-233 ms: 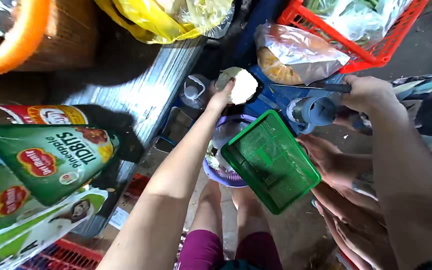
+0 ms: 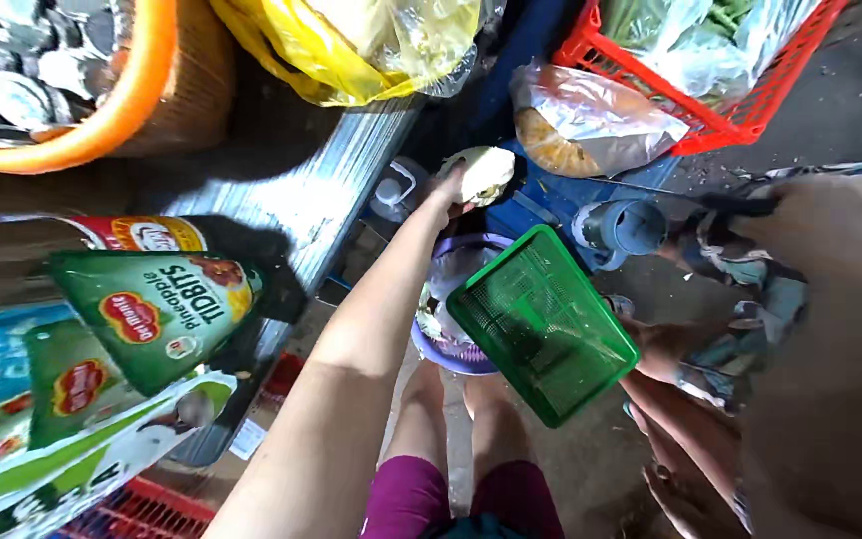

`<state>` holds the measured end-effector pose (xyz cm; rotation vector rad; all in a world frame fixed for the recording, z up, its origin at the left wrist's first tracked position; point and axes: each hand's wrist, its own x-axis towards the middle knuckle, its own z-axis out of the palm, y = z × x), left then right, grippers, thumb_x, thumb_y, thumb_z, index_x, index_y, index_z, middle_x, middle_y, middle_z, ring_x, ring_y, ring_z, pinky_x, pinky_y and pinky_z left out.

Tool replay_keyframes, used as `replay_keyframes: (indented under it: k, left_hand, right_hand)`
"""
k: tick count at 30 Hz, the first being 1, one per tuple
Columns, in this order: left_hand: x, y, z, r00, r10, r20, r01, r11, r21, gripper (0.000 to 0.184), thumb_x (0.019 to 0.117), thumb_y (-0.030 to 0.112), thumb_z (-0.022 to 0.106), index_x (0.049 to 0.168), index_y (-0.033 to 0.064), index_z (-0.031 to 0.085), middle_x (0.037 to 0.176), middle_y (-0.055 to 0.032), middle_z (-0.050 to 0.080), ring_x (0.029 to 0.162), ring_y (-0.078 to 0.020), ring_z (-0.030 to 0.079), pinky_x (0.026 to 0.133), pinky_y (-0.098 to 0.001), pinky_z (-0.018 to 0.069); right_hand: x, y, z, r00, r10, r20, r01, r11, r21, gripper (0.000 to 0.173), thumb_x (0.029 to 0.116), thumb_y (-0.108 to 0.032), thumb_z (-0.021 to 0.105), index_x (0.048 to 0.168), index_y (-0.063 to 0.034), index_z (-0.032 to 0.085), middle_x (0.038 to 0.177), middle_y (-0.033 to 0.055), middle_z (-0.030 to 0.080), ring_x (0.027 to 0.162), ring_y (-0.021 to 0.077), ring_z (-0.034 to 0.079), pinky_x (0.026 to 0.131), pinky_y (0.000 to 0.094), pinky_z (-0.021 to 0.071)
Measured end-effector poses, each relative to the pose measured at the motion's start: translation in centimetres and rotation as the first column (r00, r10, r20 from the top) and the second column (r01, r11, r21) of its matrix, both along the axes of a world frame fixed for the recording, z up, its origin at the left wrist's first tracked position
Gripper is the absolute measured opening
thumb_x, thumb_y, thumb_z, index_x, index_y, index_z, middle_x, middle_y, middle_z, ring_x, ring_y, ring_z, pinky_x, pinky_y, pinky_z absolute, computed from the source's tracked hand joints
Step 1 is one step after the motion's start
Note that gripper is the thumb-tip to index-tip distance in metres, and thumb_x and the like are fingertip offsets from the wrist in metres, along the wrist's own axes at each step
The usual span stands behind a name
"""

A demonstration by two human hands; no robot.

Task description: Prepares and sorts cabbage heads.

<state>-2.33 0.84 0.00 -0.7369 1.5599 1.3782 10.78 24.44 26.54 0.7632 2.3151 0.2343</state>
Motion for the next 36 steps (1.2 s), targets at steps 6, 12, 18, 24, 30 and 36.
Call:
replay_keyframes:
  k: [6, 12, 18, 24, 30, 36]
  left_hand:
    - [-0.6, 1.3, -0.1, 0.988, -0.097, 0.12, 0.088, 0.993, 0.083, 0.053, 0.1061, 0.049, 0.047, 0.141, 0.0092, 0.054, 0.123, -0.0167, 0.063, 0.096, -0.0258, 0.067, 0.081, -0.0395, 0.0578]
    - [-0.7, 2.1, -0.3, 0.99, -0.087, 0.109, 0.085, 0.996, 0.026, 0.052, 0.112, 0.044, 0.031, 0.149, 0.0088, 0.044, 0.13, -0.0219, 0.056, 0.095, -0.029, 0.065, 0.079, -0.0421, 0.0578]
    - [-0.8, 2.1, -0.5, 0.989, -0.083, 0.118, 0.081, 0.997, 0.02, 0.05, 0.1125, 0.041, 0.03, 0.151, 0.0108, 0.042, 0.134, -0.0219, 0.054, 0.1, -0.0307, 0.064, 0.081, -0.0441, 0.0573]
    - [-0.6, 2.2, -0.7, 0.988, -0.107, 0.107, 0.111, 0.993, -0.028, 0.057, 0.1123, 0.045, 0.027, 0.143, 0.0036, 0.049, 0.128, -0.023, 0.058, 0.097, -0.03, 0.066, 0.08, -0.044, 0.0583]
    - [-0.2, 1.9, -1.2, 0.986, -0.161, 0.037, 0.161, 0.987, 0.001, 0.057, 0.1127, 0.045, 0.023, 0.137, 0.0021, 0.052, 0.113, -0.0201, 0.062, 0.084, -0.0259, 0.065, 0.075, -0.0422, 0.057]
    - [-0.4, 2.4, -0.3, 0.99, -0.128, 0.066, 0.132, 0.989, -0.062, 0.055, 0.1127, 0.043, 0.027, 0.136, 0.0023, 0.054, 0.111, -0.019, 0.062, 0.082, -0.0247, 0.064, 0.074, -0.0417, 0.0568]
  right_hand:
    - [5.9, -5.1, 0.4, 0.96, -0.196, -0.201, 0.132, 0.947, -0.293, 0.038, 0.1018, -0.03, 0.057, 0.119, 0.0023, 0.065, 0.099, 0.0314, 0.067, 0.093, 0.0514, 0.066, 0.077, 0.0699, 0.0487]
    - [7.3, -11.9, -13.4, 0.848, -0.325, -0.42, 0.021, 0.811, -0.585, 0.052, 0.105, -0.022, 0.051, 0.156, -0.0168, 0.043, 0.114, 0.0185, 0.071, 0.089, 0.0324, 0.072, 0.08, 0.0522, 0.0579]
    - [8.1, -14.6, -15.4, 0.807, -0.342, -0.481, 0.024, 0.833, -0.552, 0.05, 0.1047, -0.02, 0.05, 0.154, -0.0108, 0.046, 0.113, 0.0179, 0.07, 0.081, 0.0279, 0.071, 0.073, 0.0445, 0.0593]
    - [7.2, -16.1, -15.3, 0.867, -0.342, -0.363, 0.115, 0.845, -0.522, 0.05, 0.1069, -0.021, 0.046, 0.155, -0.0079, 0.042, 0.115, 0.0195, 0.069, 0.085, 0.0311, 0.073, 0.076, 0.0457, 0.0593]
    - [5.6, -17.0, -16.7, 0.888, -0.347, -0.301, 0.167, 0.854, -0.493, 0.049, 0.1081, -0.022, 0.044, 0.154, -0.0065, 0.041, 0.115, 0.0187, 0.069, 0.093, 0.0315, 0.073, 0.082, 0.0451, 0.0589]
    - [3.9, -16.5, -17.6, 0.896, -0.385, -0.221, 0.229, 0.827, -0.513, 0.047, 0.1084, -0.023, 0.044, 0.154, -0.0103, 0.041, 0.113, 0.0172, 0.071, 0.097, 0.033, 0.072, 0.085, 0.0488, 0.0575]
